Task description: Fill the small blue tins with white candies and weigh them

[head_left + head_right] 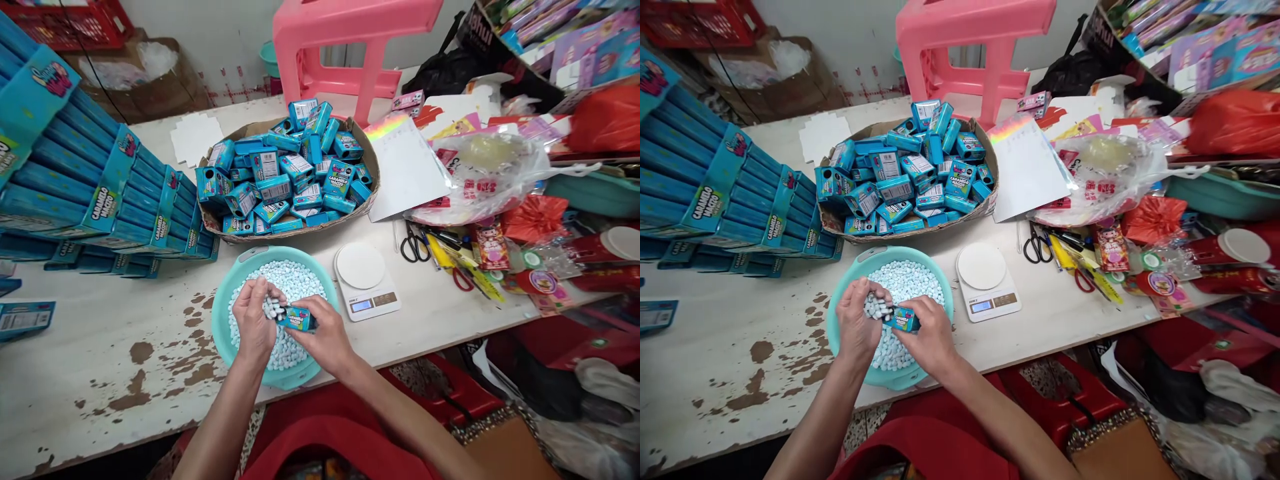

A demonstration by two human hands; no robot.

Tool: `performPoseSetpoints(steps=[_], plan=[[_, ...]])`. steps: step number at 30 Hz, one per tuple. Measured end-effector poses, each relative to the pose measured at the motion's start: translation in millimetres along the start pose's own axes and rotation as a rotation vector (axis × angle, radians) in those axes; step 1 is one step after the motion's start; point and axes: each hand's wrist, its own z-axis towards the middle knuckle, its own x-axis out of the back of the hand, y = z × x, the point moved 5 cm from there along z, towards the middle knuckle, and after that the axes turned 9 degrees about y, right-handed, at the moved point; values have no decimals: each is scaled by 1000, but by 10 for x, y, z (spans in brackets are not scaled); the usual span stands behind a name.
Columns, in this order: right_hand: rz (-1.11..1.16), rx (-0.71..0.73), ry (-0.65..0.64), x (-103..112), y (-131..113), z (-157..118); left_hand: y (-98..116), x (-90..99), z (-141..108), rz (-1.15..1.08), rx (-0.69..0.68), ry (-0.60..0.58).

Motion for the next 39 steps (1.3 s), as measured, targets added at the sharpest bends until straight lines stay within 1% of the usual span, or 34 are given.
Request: performPoseSetpoints(steps=[4, 9, 16, 20, 23, 29, 32, 34, 37, 39], plan=[[8, 36, 13, 49, -74, 18, 80, -33, -50, 6, -89, 10], [-7, 7, 21, 45, -50, 9, 55, -58, -65, 27, -62, 39], [34, -9, 36, 52, -5, -22, 66, -94, -100, 35, -83, 12], [72, -17, 37, 80, -6, -4, 79, -128, -132, 65, -153, -18], [77, -17, 49, 102, -10, 11, 79, -152, -151, 91, -180, -4], [84, -21, 51, 147, 27, 27, 31, -191, -116, 44, -125, 35], [98, -12, 55, 155, 53, 29, -22, -198, -101, 108, -122, 71], [102, -24, 63, 145, 72, 40, -57, -232, -111, 177, -88, 51], [126, -65, 70, 141, 91, 74, -51, -287, -130, 209, -10, -25], [181, -79, 60, 179, 90, 97, 5, -242, -96, 175, -15, -22]])
